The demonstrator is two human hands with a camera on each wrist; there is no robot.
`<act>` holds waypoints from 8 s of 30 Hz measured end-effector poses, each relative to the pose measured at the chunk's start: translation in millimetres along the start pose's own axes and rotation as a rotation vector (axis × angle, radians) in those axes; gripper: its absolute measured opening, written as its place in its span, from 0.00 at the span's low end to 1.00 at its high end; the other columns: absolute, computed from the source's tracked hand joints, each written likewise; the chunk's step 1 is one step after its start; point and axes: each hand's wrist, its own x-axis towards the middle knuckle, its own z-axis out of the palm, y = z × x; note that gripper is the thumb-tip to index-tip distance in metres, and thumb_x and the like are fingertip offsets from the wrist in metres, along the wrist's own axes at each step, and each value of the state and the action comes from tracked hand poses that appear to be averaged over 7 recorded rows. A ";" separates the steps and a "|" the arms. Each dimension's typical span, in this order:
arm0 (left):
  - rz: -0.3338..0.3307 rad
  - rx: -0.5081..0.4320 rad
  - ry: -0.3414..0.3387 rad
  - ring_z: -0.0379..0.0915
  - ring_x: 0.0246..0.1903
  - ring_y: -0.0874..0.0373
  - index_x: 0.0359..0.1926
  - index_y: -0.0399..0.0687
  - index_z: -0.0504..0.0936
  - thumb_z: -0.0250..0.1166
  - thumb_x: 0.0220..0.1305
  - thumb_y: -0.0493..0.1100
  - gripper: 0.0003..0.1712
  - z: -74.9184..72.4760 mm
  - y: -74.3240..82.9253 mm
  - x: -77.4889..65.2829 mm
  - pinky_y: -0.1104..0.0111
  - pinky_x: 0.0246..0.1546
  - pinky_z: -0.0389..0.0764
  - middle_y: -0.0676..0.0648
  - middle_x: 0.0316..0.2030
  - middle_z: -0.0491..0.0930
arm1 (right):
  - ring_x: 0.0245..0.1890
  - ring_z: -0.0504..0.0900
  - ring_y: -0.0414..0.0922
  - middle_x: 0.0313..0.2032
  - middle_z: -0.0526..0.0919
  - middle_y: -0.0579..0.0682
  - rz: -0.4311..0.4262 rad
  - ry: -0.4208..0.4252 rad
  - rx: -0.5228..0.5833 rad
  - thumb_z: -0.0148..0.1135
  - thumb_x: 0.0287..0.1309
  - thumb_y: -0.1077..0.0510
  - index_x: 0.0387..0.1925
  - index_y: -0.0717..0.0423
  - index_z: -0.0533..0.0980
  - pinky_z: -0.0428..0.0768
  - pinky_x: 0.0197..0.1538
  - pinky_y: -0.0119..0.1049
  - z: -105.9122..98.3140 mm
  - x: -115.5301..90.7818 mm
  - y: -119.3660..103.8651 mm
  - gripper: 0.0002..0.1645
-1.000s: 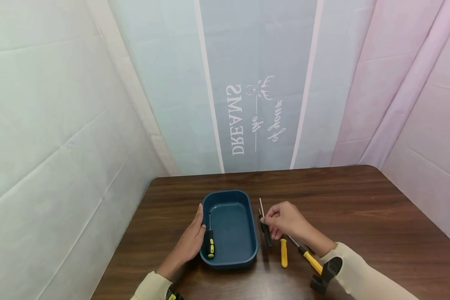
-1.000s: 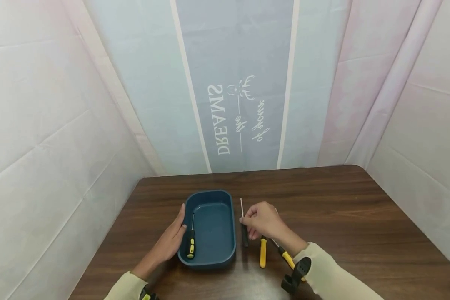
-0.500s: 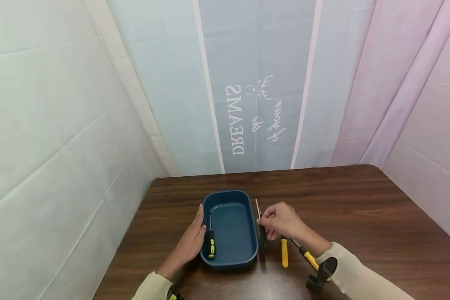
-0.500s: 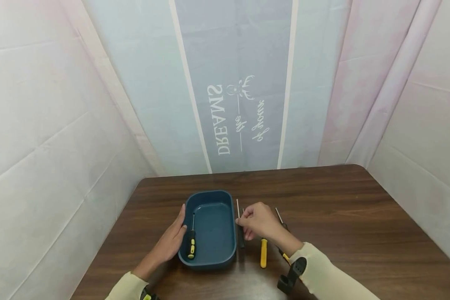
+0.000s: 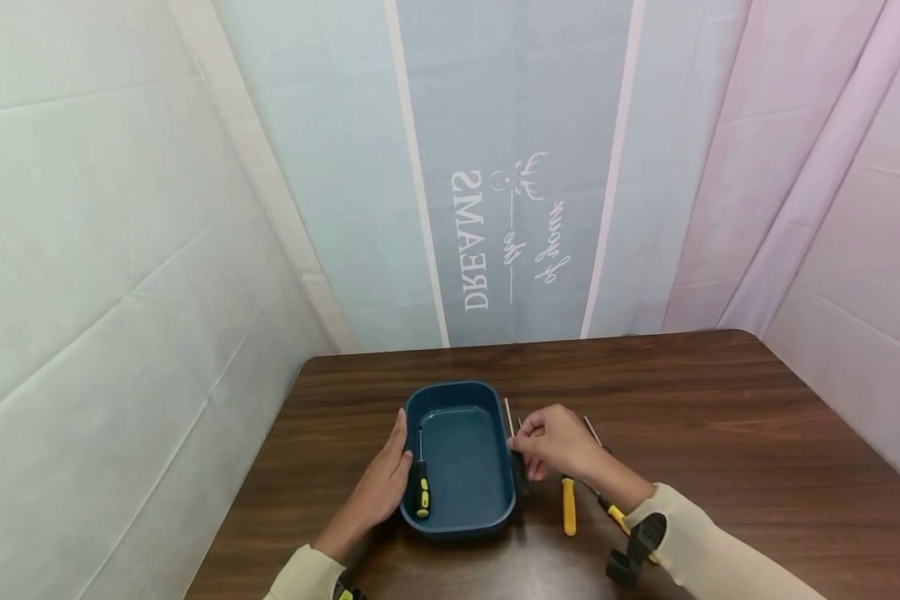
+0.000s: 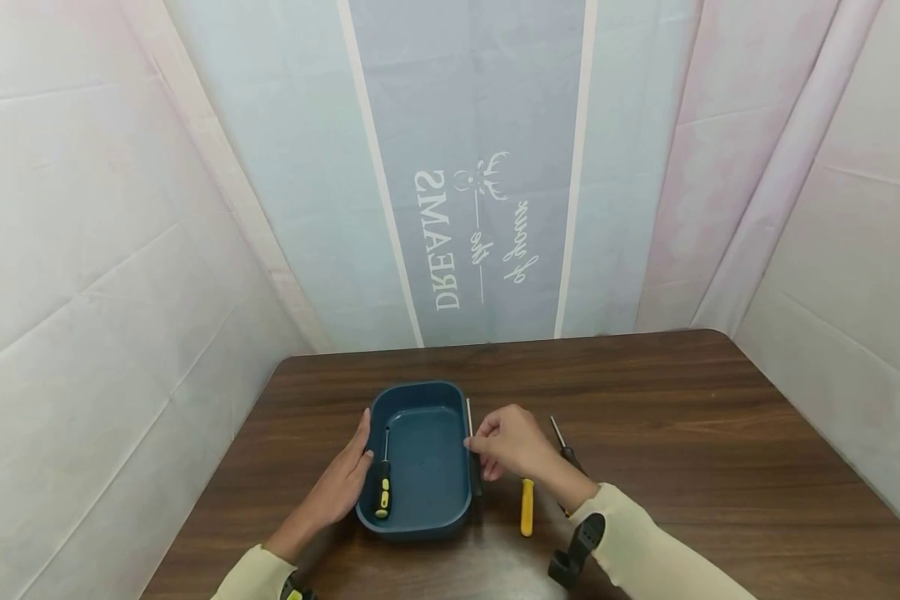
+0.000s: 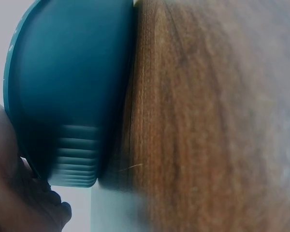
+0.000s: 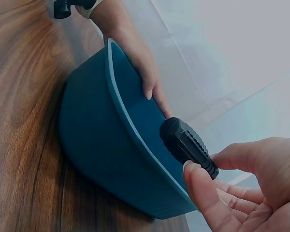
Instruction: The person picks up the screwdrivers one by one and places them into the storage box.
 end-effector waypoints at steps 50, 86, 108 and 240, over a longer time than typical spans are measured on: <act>0.010 -0.013 0.001 0.37 0.78 0.54 0.82 0.47 0.36 0.41 0.83 0.42 0.35 -0.8 -3.0 5.1 0.49 0.75 0.49 0.51 0.80 0.34 | 0.16 0.83 0.46 0.18 0.83 0.53 0.004 -0.070 0.014 0.70 0.63 0.57 0.27 0.60 0.81 0.86 0.27 0.42 19.4 21.2 -11.4 0.12; -0.003 -0.007 0.005 0.38 0.78 0.53 0.82 0.47 0.36 0.41 0.83 0.42 0.35 -1.9 1.7 3.5 0.49 0.75 0.49 0.50 0.80 0.35 | 0.17 0.84 0.45 0.19 0.83 0.53 -0.054 -0.140 0.013 0.69 0.63 0.59 0.26 0.60 0.81 0.85 0.25 0.40 43.8 28.0 -22.0 0.11; -0.014 -0.004 0.012 0.37 0.79 0.53 0.82 0.51 0.34 0.40 0.83 0.44 0.36 1.5 -1.1 0.3 0.48 0.75 0.49 0.51 0.81 0.35 | 0.15 0.84 0.46 0.17 0.82 0.53 -0.083 -0.157 0.005 0.69 0.64 0.59 0.24 0.60 0.82 0.85 0.24 0.40 58.3 27.5 -18.4 0.13; -0.043 -0.031 -0.003 0.38 0.78 0.53 0.81 0.57 0.33 0.41 0.83 0.44 0.37 -3.0 3.5 5.5 0.49 0.75 0.49 0.48 0.81 0.36 | 0.16 0.85 0.48 0.15 0.83 0.56 0.027 -0.192 -0.079 0.69 0.61 0.64 0.17 0.63 0.81 0.84 0.22 0.37 99.2 64.0 -3.8 0.17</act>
